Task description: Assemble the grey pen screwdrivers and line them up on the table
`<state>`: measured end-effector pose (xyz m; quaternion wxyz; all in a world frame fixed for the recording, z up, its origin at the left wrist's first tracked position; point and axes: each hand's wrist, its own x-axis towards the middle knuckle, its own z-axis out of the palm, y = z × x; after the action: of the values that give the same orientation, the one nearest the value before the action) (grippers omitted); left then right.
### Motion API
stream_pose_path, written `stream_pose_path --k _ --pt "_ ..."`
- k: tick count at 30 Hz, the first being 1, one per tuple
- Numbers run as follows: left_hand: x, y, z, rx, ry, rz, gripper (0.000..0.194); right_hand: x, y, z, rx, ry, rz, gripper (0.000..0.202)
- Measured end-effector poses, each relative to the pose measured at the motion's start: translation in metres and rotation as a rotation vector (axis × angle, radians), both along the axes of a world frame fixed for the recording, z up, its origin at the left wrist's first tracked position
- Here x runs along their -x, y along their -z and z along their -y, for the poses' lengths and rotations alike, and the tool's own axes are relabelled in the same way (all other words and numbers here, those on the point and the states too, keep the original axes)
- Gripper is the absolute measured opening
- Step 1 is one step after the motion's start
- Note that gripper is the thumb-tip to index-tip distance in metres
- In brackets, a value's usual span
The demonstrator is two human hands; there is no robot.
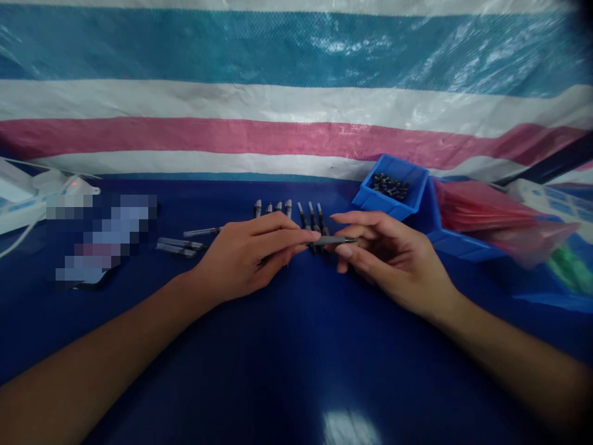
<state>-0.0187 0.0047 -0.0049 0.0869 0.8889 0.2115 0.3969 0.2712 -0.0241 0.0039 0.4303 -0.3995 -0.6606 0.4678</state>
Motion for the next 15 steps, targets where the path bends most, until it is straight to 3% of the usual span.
stream_pose_path --k 6,11,15 --pt "0.0013 0.0025 -0.0010 -0.020 0.012 -0.008 0.042 0.0017 -0.0013 0.0016 -0.006 0.029 0.025 0.019" --pt "-0.0019 0.0001 0.0005 -0.032 -0.038 0.009 0.032 0.0002 -0.0051 -0.0001 0.006 0.048 0.138 0.052" --pt "-0.0011 -0.0054 -0.0016 0.071 -0.157 0.087 0.027 -0.0012 -0.0024 -0.0039 -0.013 0.117 0.096 0.045"
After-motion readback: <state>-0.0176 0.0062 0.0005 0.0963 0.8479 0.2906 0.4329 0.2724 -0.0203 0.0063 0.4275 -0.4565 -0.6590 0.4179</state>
